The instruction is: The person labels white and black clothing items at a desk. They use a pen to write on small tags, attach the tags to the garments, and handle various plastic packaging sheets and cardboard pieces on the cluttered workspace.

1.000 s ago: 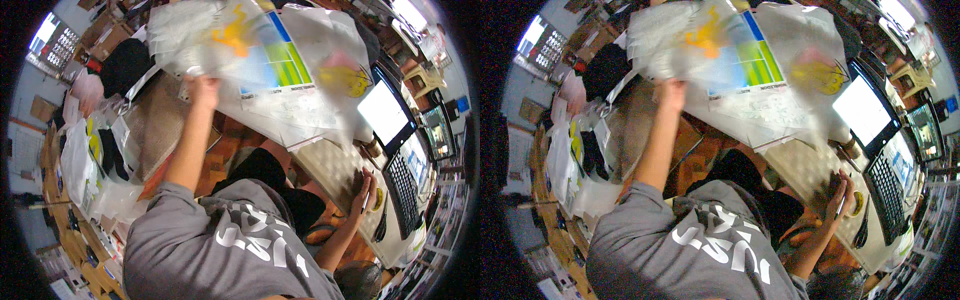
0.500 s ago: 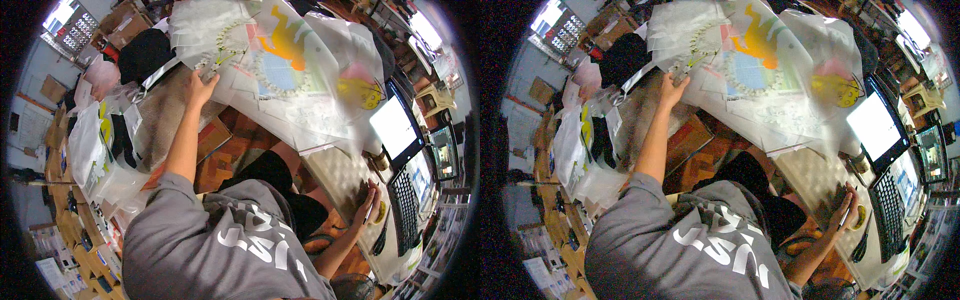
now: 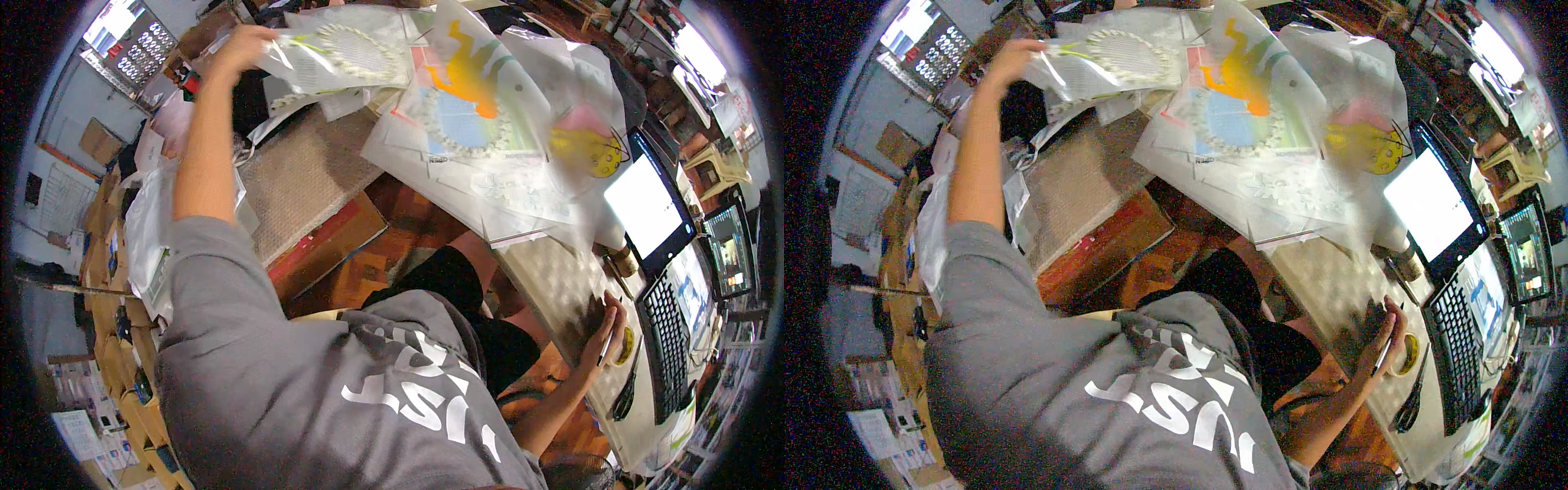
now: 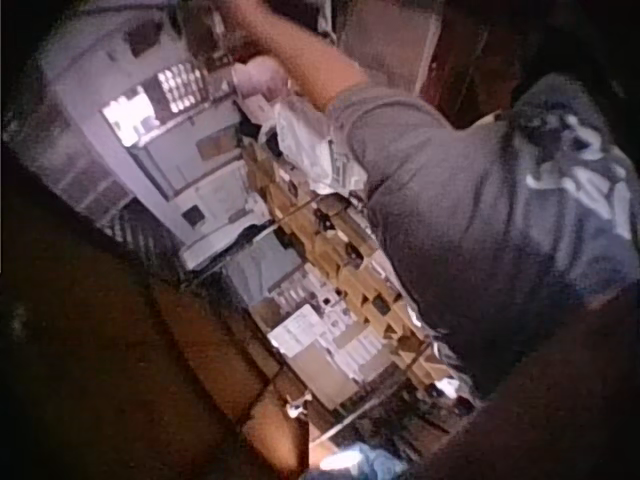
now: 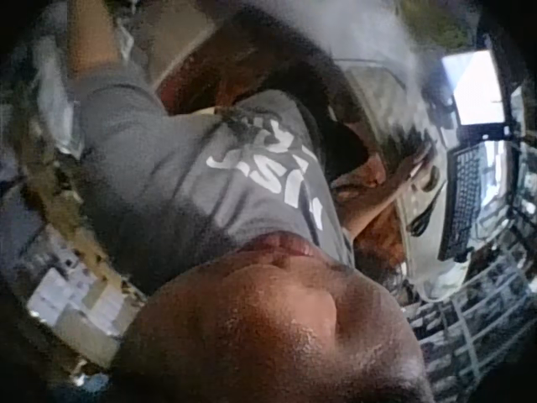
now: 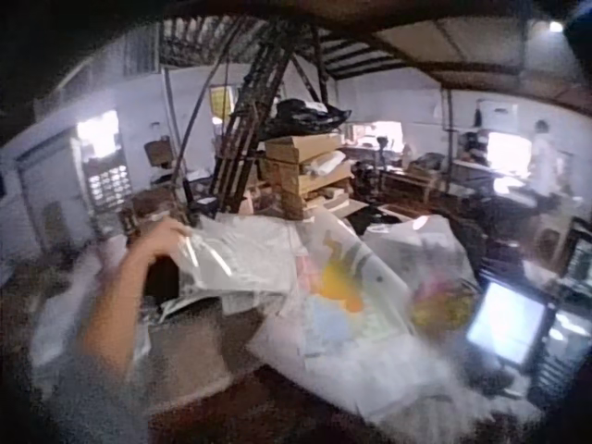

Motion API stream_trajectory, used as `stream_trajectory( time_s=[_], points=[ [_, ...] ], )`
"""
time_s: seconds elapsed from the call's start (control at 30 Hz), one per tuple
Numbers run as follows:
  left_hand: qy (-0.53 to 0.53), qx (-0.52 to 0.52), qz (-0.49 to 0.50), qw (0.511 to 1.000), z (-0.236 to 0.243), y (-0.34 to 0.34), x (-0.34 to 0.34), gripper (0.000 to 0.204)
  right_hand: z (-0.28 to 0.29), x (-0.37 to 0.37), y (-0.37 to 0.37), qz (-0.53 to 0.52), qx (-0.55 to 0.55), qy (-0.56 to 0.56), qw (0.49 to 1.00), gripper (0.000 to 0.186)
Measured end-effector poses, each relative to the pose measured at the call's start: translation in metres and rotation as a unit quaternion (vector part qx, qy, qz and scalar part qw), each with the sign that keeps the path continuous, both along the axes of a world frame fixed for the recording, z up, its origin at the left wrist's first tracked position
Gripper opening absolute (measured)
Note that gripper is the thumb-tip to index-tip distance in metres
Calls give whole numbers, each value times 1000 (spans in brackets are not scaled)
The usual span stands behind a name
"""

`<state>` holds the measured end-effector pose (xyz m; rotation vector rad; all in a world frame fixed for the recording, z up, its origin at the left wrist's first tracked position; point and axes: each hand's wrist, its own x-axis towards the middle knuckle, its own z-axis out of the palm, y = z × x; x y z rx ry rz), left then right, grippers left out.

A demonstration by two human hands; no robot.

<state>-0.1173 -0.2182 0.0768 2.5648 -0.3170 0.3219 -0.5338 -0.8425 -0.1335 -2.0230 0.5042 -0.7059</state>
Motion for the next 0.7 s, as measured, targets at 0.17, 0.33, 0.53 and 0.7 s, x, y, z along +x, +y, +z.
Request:
stream_trajectory(
  time_s=[0.17, 0.33, 0.53, 0.7],
  points=[
    [-5, -129, 118, 985, 100, 123, -83, 41, 11, -3, 7, -13, -4, 26, 1000, 33],
    [-86, -277, 305, 907, 103, 213, -248, 44, 1, -6, -1, 19, 36, -3, 999, 30],
    [-149, -314, 358, 866, 23, 224, -377, 35, 1, -10, -1, 12, 72, 19, 997, 37],
    [-143, -165, 324, 921, -82, 280, -474, 39, -5, -6, -9, 50, 62, 18, 997, 39]
  ],
)
